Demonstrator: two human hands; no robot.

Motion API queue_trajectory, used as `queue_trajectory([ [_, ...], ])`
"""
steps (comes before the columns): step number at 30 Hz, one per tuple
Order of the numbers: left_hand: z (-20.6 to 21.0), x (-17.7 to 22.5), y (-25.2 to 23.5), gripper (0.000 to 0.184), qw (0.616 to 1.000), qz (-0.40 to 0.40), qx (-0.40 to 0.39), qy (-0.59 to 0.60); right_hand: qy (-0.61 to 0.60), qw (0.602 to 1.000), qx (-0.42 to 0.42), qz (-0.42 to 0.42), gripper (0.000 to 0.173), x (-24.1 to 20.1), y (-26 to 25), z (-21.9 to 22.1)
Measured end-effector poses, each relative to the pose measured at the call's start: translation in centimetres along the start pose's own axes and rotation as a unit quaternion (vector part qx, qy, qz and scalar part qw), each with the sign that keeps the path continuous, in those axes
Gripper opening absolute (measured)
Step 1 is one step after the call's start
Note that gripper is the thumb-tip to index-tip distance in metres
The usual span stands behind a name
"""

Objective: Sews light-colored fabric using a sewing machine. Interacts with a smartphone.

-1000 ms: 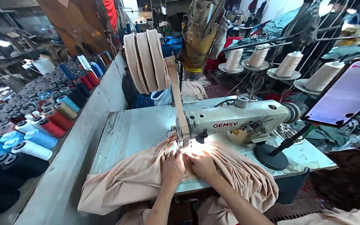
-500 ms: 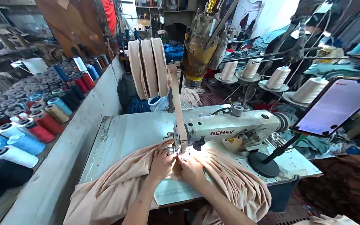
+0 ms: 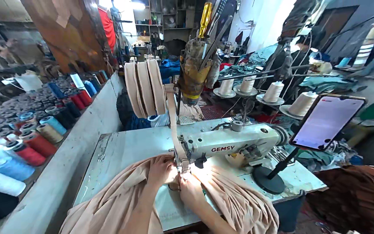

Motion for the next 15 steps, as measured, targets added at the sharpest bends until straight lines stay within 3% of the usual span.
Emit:
queue_trajectory([
  [2, -0.5, 2.1, 1.6, 0.028, 0.992, -0.036, 0.077, 0.091, -0.009, 1.0, 0.018, -0.009, 0.031, 0.1, 0.0, 0.0],
  [5, 0.6, 2.4, 3.8, 0.029, 0.968, -0.05, 0.052, 0.24, -0.011, 0.999, -0.034, 0.004, 0.034, 0.2, 0.2, -0.5],
  [9, 2.1, 0.0, 3.4, 0.027, 0.982, 0.014, 0.076, 0.174, -0.026, 0.998, -0.061, 0.014, 0.038, 0.5, -0.2, -0.6],
  [13, 0.7, -0.4, 1.3, 0.034, 0.985, -0.018, 0.018, 0.169, -0.026, 0.994, -0.107, -0.016, 0.042, 1.7, -0.9, -1.1],
  [15, 0.8, -0.9, 0.6, 0.037, 0.987, -0.029, 0.024, 0.155, -0.024, 0.996, -0.075, -0.05, 0.04, 3.7, -1.4, -1.1],
])
Point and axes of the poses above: each hand's wrist, its own y-axis away from the middle knuckle, its own z-axis out of the palm, x = y × z, the point moved 2 cm from there along -y, towards the middle knuckle, and after that the axes turned 7 degrees about z, right-handed, at the moved point
